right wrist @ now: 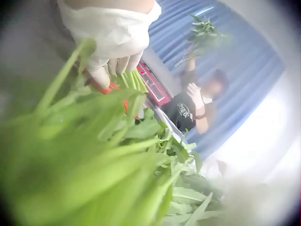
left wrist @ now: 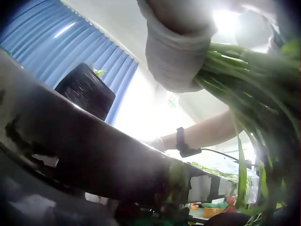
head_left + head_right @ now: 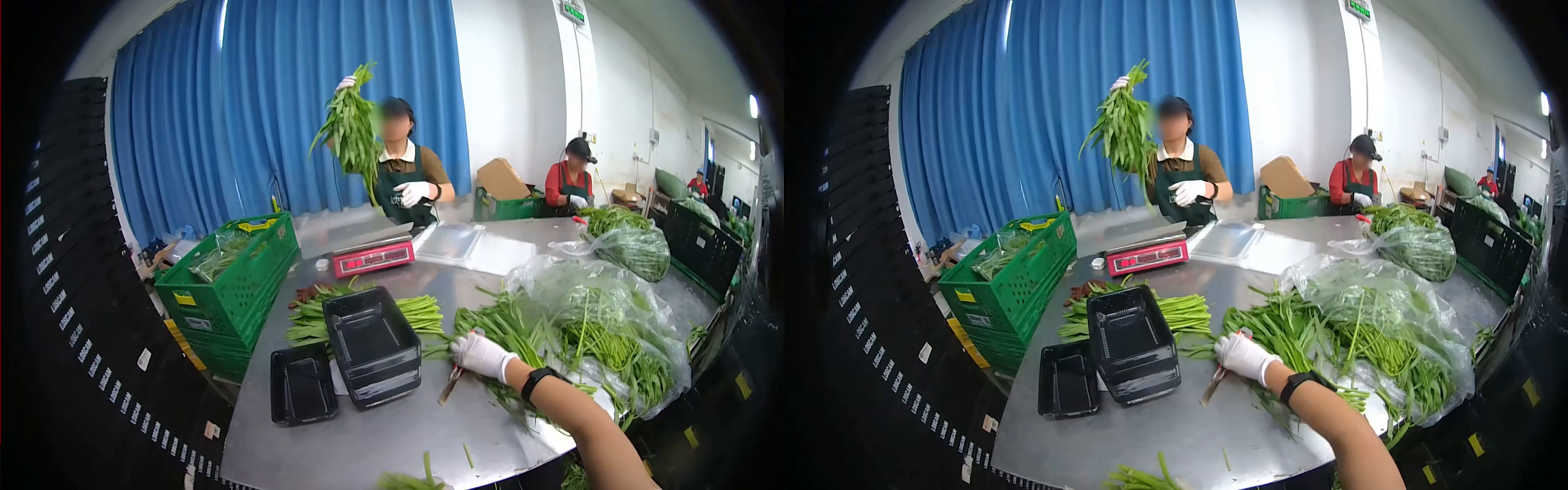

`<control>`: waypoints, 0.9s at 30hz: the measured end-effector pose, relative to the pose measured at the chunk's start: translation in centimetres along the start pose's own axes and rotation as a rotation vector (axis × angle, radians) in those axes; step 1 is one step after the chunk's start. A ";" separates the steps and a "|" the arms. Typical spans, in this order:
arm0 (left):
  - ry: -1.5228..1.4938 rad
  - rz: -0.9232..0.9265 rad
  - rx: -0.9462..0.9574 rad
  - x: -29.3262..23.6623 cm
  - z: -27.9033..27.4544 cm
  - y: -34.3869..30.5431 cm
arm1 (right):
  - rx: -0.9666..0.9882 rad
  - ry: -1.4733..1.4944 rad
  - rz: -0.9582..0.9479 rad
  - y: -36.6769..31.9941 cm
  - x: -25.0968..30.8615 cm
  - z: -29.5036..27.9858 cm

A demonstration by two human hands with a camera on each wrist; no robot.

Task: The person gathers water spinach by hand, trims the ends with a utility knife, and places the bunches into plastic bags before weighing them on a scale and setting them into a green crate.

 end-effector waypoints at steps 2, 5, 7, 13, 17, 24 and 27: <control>-0.021 -0.059 -0.056 0.2 0.5 0.1 | -0.059 0.004 0.100 -1.4 -0.8 0.6; -0.039 -0.113 -0.039 2.4 0.2 0.9 | -0.107 -0.019 0.144 -3.6 -2.2 -1.4; -0.137 -0.173 -0.065 3.1 0.9 1.3 | 0.005 -0.029 0.161 -4.9 -2.0 -1.9; 0.056 -0.169 -0.127 2.2 2.4 1.5 | -0.001 -0.102 0.076 -5.8 -0.8 0.0; 0.114 -0.199 -0.275 0.2 4.5 1.9 | -0.243 0.269 0.525 -6.6 -3.9 -6.7; 0.249 -0.328 -0.178 4.1 7.1 7.3 | -0.613 0.770 1.248 -21.5 5.0 -22.4; 0.457 -0.387 -0.045 7.6 12.3 9.5 | -0.452 0.694 1.159 -27.1 12.1 -26.6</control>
Point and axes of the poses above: each hand's wrist, its own y-axis towards the middle knuckle, its own z-axis out of the palm, x = y × z, the point moved 2 cm from there along y, towards the middle knuckle, and after that the axes turned 13 degrees about -x, right-handed, at the moved point
